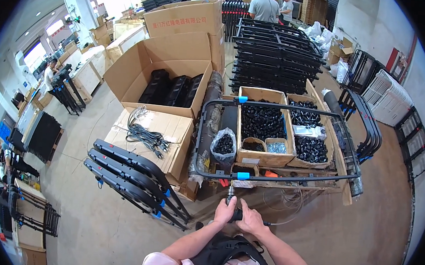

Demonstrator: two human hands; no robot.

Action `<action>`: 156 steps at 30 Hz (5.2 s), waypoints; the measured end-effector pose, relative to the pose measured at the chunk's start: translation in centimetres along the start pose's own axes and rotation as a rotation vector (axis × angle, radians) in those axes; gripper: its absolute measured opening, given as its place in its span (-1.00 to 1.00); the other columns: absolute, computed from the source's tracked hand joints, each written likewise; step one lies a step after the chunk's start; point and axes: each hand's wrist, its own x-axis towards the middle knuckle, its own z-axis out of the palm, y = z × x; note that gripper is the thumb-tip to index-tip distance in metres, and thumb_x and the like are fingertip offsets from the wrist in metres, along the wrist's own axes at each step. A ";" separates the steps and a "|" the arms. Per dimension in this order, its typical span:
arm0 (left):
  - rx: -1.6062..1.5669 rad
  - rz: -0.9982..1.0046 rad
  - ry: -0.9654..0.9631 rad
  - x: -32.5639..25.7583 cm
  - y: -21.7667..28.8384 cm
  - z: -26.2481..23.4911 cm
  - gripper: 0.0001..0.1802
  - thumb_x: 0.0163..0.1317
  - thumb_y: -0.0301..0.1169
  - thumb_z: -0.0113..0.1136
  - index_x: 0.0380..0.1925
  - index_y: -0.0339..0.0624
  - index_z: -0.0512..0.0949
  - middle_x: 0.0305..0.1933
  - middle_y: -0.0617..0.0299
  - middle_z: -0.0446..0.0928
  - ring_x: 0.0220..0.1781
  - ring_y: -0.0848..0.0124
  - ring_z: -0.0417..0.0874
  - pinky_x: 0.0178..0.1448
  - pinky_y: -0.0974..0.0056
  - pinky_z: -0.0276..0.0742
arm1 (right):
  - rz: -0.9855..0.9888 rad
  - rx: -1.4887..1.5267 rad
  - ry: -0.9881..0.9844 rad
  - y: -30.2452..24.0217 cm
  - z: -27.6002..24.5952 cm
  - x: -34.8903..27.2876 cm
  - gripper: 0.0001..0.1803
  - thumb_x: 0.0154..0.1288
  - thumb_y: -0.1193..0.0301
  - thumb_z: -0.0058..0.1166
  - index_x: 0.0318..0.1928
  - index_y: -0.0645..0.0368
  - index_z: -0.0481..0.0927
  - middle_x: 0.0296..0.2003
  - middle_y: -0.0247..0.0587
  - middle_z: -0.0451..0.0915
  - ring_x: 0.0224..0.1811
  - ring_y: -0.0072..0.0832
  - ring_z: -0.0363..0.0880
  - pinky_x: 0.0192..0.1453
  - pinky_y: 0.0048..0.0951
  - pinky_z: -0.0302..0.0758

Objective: Assemble a plastic housing component using an electric screwdriver and screws.

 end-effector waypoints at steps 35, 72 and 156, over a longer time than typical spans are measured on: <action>-0.016 0.004 0.018 -1.5 -3.8 1.4 -0.26 0.45 0.27 0.10 -0.10 -0.34 0.63 -0.14 -0.20 0.71 -0.03 -0.02 0.74 0.11 -0.02 0.58 | -0.194 -0.086 0.173 0.6 2.5 -2.9 -0.42 0.01 0.39 0.30 0.10 0.24 0.49 0.06 0.16 0.55 0.11 0.08 0.60 0.09 0.07 0.46; -0.064 0.043 -0.015 -1.4 -1.9 3.6 -0.34 0.48 0.17 0.16 -0.17 -0.36 0.62 -0.31 -0.05 0.66 -0.23 0.19 0.67 -0.06 0.04 0.57 | -0.163 -0.026 0.253 3.7 2.0 -3.7 -0.17 -0.04 0.40 0.29 0.32 0.40 0.37 -0.08 0.17 0.66 -0.01 0.06 0.67 0.04 0.02 0.51; 0.788 0.326 -0.954 4.3 2.8 7.3 -0.37 0.53 0.16 -0.02 0.14 -0.17 0.65 0.09 -0.10 0.72 0.18 -0.04 0.72 0.29 0.00 0.57 | 0.311 0.103 0.132 9.5 -1.6 -7.9 -0.29 0.19 0.18 0.24 0.35 0.15 0.48 0.09 0.19 0.64 0.18 0.13 0.64 0.32 0.09 0.55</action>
